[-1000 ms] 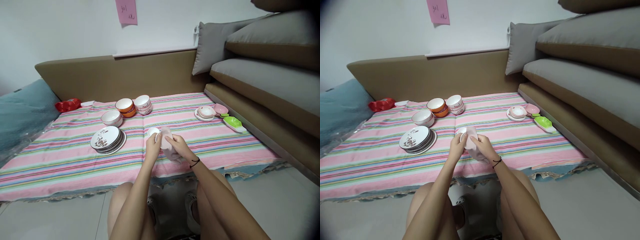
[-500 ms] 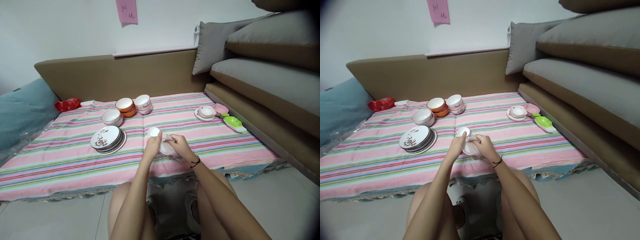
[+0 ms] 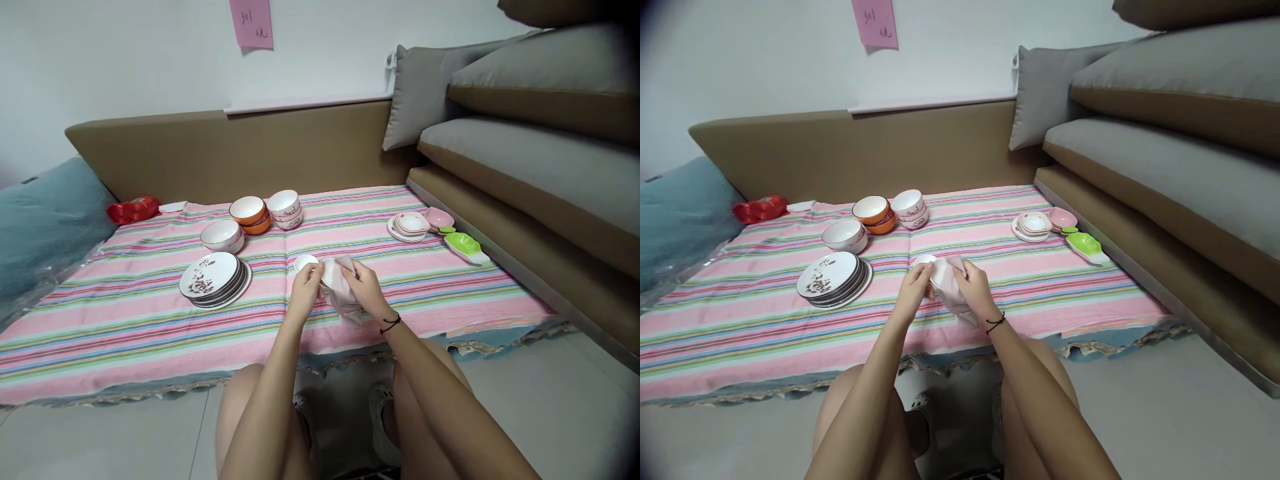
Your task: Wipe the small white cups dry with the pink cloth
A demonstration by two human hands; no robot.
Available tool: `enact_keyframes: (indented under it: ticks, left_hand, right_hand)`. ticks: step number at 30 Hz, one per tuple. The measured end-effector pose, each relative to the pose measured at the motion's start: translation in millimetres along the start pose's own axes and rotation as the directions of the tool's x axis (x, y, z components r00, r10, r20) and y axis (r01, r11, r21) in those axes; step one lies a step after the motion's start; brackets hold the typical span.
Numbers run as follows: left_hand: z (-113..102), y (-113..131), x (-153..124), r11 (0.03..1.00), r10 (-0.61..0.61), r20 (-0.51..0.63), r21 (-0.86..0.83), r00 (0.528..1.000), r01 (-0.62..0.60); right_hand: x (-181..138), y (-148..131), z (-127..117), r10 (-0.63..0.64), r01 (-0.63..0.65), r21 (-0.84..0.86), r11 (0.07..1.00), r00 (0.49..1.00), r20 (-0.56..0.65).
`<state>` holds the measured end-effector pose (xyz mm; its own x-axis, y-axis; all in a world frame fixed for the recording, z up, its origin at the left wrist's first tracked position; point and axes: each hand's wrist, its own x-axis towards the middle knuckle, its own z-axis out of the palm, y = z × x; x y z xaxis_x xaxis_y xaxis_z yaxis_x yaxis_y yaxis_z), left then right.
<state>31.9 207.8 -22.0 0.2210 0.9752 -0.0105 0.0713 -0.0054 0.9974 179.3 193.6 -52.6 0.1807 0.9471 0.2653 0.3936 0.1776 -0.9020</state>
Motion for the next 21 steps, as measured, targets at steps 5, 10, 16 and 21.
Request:
enact_keyframes:
  ticks: [5,10,16,21]
  left_hand:
    - [-3.6,-1.1,-0.4,0.999,0.012,-0.011,0.041,1.0,-0.012]
    - [0.5,-0.9,-2.0,0.991,-0.114,-0.008,-0.07,0.993,0.113]
    - [2.9,-6.4,2.1,0.992,-0.042,-0.071,-0.123,0.997,0.033]
    - [1.0,-5.9,1.8,0.998,0.031,-0.063,-0.046,0.998,-0.034]
  right_hand:
    - [-1.7,-2.0,4.2,-0.005,-0.002,0.055,0.998,0.99,0.141]
    - [-0.5,-3.3,4.7,0.072,-0.072,0.011,0.997,0.997,0.004]
    - [3.5,1.1,4.4,0.097,-0.096,0.024,0.995,0.994,-0.043]
    - [3.5,-0.5,2.3,0.049,-0.049,0.012,0.999,0.999,-0.023]
